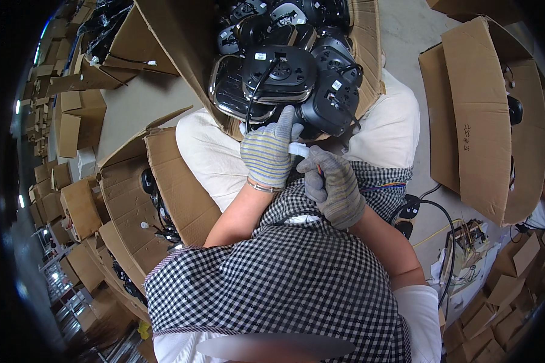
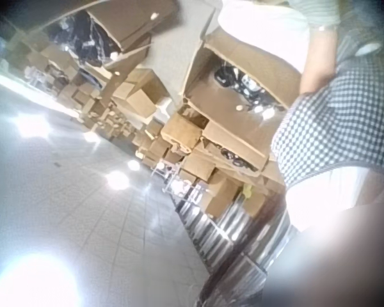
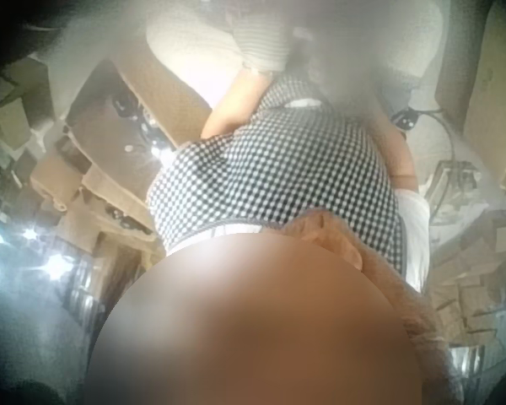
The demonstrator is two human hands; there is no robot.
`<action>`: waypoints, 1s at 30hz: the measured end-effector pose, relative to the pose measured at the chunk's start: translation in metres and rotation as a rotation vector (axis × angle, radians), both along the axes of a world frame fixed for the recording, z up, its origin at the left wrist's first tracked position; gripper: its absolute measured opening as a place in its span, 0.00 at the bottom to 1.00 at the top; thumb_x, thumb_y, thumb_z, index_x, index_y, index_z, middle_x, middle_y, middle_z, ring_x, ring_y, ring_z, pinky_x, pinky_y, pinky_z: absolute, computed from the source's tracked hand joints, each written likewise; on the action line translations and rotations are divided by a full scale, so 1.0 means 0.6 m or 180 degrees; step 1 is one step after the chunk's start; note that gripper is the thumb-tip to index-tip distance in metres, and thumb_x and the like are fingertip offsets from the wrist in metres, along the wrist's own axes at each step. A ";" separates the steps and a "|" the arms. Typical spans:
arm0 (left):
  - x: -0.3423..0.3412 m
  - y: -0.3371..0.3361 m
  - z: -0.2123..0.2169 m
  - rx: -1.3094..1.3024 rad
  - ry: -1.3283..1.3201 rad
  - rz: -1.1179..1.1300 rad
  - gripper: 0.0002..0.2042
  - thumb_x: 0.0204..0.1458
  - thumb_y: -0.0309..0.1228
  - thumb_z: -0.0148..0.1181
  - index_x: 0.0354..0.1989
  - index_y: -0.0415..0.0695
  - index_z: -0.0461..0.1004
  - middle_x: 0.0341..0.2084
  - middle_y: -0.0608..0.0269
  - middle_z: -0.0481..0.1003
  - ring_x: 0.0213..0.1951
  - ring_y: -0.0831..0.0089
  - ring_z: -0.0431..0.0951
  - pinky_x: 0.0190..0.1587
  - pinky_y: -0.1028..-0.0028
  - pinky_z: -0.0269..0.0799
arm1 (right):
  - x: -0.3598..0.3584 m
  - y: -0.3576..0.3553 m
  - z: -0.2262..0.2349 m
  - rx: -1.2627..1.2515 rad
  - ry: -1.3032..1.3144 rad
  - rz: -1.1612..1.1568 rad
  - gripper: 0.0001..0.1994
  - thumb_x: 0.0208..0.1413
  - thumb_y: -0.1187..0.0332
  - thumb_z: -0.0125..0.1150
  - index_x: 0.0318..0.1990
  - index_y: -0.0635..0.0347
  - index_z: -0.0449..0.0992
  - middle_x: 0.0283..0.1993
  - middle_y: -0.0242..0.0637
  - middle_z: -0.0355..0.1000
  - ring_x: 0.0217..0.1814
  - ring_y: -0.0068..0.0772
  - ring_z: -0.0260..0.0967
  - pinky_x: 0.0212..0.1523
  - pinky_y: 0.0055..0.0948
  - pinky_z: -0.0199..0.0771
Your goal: Connecting wiring harnesses to electronic dashboard display components and inspecting the results.
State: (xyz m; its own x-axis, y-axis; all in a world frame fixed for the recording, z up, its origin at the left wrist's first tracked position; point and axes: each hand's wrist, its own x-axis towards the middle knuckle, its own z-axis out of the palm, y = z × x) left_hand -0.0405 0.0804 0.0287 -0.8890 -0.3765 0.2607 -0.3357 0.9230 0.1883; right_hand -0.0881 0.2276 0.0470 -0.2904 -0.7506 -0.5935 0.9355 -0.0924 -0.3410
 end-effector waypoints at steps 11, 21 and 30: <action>0.002 -0.066 0.047 0.1404 -0.1115 -0.2134 0.29 0.39 0.47 0.64 0.49 0.45 0.71 0.27 0.55 0.75 0.33 0.58 0.75 0.37 0.64 0.69 | -0.029 0.023 -0.029 -0.0034 0.2041 0.1123 0.20 0.59 0.51 0.49 0.31 0.62 0.74 0.18 0.24 0.61 0.17 0.13 0.53 0.19 0.14 0.54; -0.190 -0.188 0.029 0.0564 -0.1674 -0.0631 0.42 0.33 0.52 0.69 0.59 0.46 0.63 0.57 0.45 0.63 0.57 0.49 0.64 0.59 0.62 0.60 | -0.015 -0.016 -0.036 -0.0120 0.3757 0.2003 0.20 0.59 0.53 0.50 0.32 0.63 0.76 0.23 0.35 0.68 0.25 0.27 0.64 0.30 0.29 0.66; -0.136 -0.229 -0.014 0.0651 -0.0264 -0.0191 0.22 0.49 0.45 0.56 0.49 0.45 0.70 0.43 0.49 0.73 0.45 0.52 0.73 0.49 0.61 0.68 | -0.031 -0.027 -0.034 0.0056 0.2775 0.1370 0.19 0.58 0.54 0.54 0.33 0.65 0.77 0.21 0.27 0.67 0.23 0.17 0.59 0.26 0.20 0.61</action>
State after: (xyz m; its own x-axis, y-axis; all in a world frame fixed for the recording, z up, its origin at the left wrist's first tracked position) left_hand -0.1218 -0.0571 0.0203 -0.9266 -0.3598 0.1096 -0.3034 0.8872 0.3475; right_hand -0.1065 0.2116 0.0269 -0.3362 -0.8886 -0.3121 0.3065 0.2101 -0.9284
